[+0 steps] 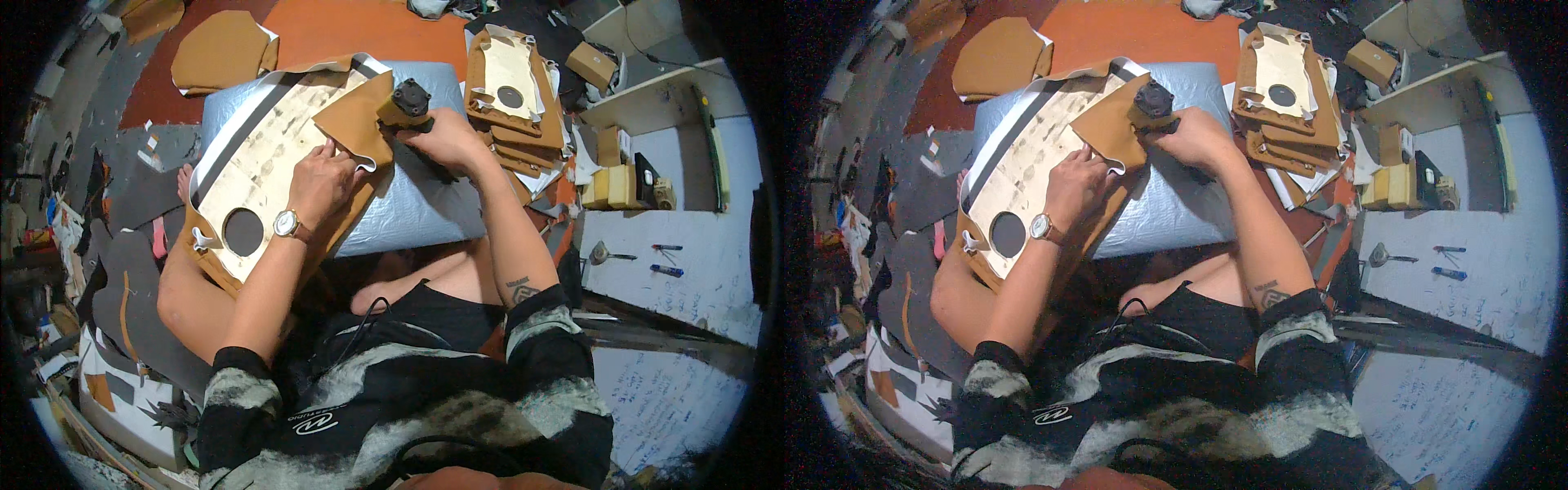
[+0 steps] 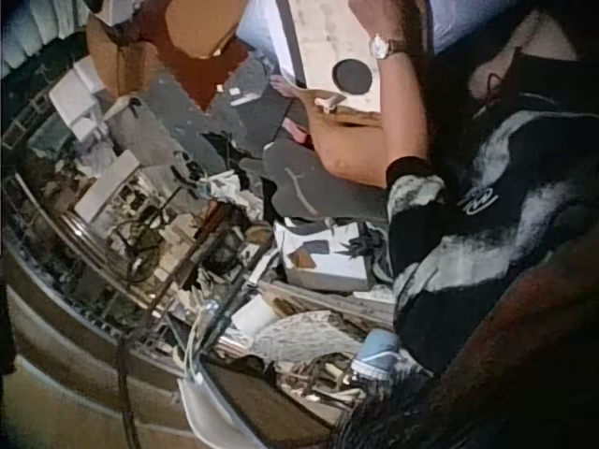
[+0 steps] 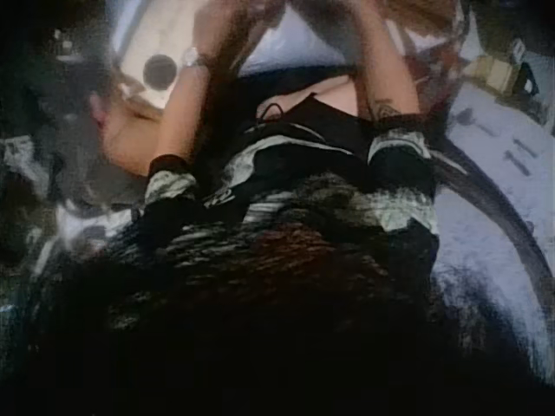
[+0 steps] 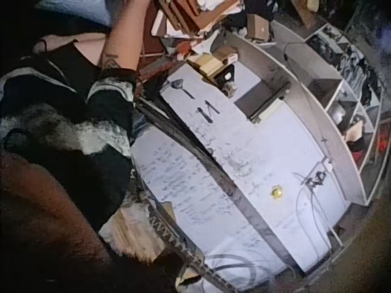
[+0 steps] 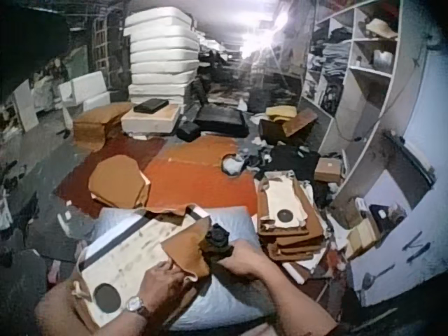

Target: The person sits on the floor and uses a staple gun to attach a light brown fabric cover to a rectangular foam cushion. They repeatedly staple along the edges, adjusting the fabric with their hands to secure it to the cushion.

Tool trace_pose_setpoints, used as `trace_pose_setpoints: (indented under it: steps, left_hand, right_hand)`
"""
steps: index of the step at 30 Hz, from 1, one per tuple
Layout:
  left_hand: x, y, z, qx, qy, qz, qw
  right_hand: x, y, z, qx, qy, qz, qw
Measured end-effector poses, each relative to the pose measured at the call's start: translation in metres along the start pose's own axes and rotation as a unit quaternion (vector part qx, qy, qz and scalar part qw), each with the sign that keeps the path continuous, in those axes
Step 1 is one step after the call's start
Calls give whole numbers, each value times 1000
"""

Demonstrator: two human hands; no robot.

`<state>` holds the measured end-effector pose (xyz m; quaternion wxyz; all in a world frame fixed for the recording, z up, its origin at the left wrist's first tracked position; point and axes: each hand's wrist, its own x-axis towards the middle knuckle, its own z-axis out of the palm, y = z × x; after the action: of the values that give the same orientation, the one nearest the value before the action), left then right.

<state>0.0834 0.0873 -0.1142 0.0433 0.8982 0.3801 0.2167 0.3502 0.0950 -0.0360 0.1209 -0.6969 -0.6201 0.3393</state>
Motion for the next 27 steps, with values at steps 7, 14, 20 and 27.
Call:
trace_pose_setpoints:
  steps: [7,14,20,27]
  left_hand:
    - [-3,0,9,-79,57,-51,994]
    - [-11,-3,13,-94,78,-64,991]
    - [-8,-4,19,-87,43,-68,993]
    - [-14,3,-14,-133,-83,-180,971]
  right_hand:
    - [-32,-10,-12,59,-1,30,998]
    - [-96,-14,-2,108,-57,-17,992]
    - [-84,-13,36,6,-58,29,998]
    - [-79,-10,40,22,-47,-22,998]
